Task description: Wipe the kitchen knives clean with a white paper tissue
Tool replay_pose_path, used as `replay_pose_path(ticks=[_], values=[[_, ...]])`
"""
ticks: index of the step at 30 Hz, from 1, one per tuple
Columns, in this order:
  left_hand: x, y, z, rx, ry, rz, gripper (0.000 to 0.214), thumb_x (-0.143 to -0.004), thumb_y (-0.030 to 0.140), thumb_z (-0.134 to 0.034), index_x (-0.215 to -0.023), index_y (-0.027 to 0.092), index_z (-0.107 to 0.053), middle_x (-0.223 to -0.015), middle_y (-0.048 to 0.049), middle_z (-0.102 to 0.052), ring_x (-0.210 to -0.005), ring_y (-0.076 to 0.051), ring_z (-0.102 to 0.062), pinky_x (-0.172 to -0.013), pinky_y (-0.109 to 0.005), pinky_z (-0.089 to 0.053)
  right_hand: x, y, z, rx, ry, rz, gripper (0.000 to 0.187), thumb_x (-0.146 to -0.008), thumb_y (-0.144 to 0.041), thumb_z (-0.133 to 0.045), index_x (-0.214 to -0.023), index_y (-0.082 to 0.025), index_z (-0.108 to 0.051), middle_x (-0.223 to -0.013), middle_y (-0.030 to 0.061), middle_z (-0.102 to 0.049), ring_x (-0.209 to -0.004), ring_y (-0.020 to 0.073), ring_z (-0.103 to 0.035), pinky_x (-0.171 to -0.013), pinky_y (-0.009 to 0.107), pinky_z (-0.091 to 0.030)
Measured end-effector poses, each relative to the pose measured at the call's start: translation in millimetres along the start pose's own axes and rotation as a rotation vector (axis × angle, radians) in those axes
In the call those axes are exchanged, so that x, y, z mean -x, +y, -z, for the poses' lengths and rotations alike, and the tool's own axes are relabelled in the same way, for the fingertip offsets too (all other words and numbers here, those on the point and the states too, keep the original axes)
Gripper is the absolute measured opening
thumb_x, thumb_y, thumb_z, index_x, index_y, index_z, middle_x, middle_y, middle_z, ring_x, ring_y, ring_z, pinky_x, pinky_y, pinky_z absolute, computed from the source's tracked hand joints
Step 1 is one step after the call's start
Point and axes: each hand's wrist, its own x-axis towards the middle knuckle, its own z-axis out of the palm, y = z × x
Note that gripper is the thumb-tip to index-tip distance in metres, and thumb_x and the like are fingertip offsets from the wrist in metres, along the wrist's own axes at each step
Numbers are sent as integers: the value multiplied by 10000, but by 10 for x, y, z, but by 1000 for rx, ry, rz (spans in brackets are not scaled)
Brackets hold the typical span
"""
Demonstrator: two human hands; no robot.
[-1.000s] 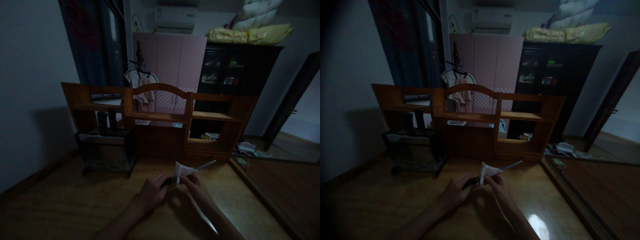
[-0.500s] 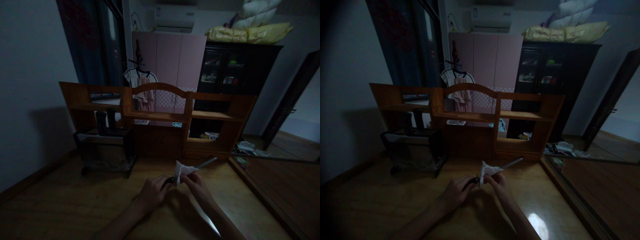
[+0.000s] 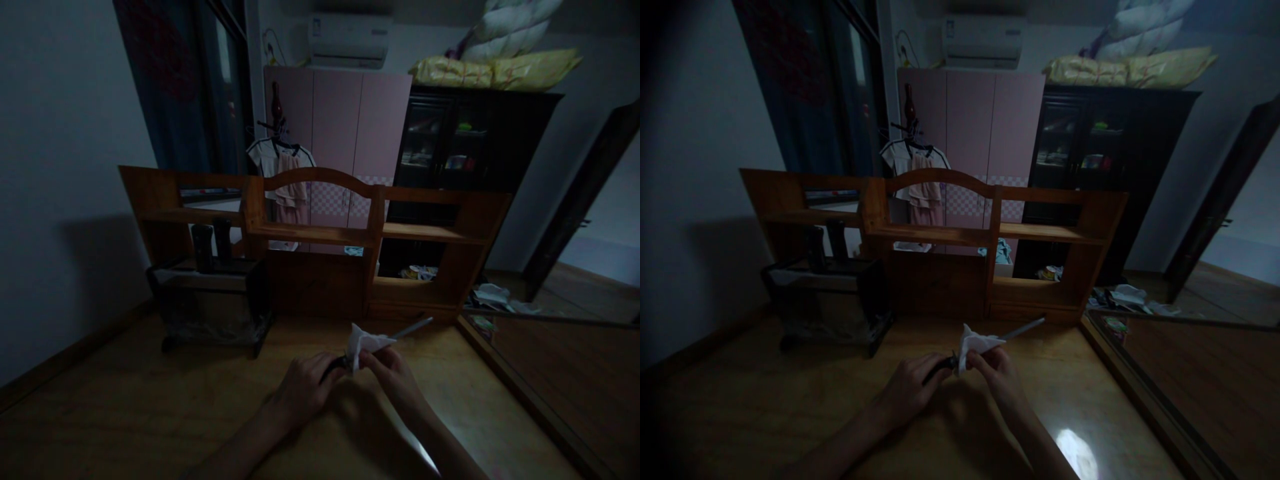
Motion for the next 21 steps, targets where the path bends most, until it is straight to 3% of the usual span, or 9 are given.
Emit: replay_pose_path(ticks=[21], values=[[-4, -11, -24, 45, 19, -2, 177, -915, 274, -477, -1034, 222, -598, -962, -20, -680, -839, -167, -641, -763, -275, -494, -29, 132, 33, -8, 24, 44, 225, -782, -375, -672, -803, -151, -671, -807, 51, -673, -811, 218, -610, -771, 318, -450]])
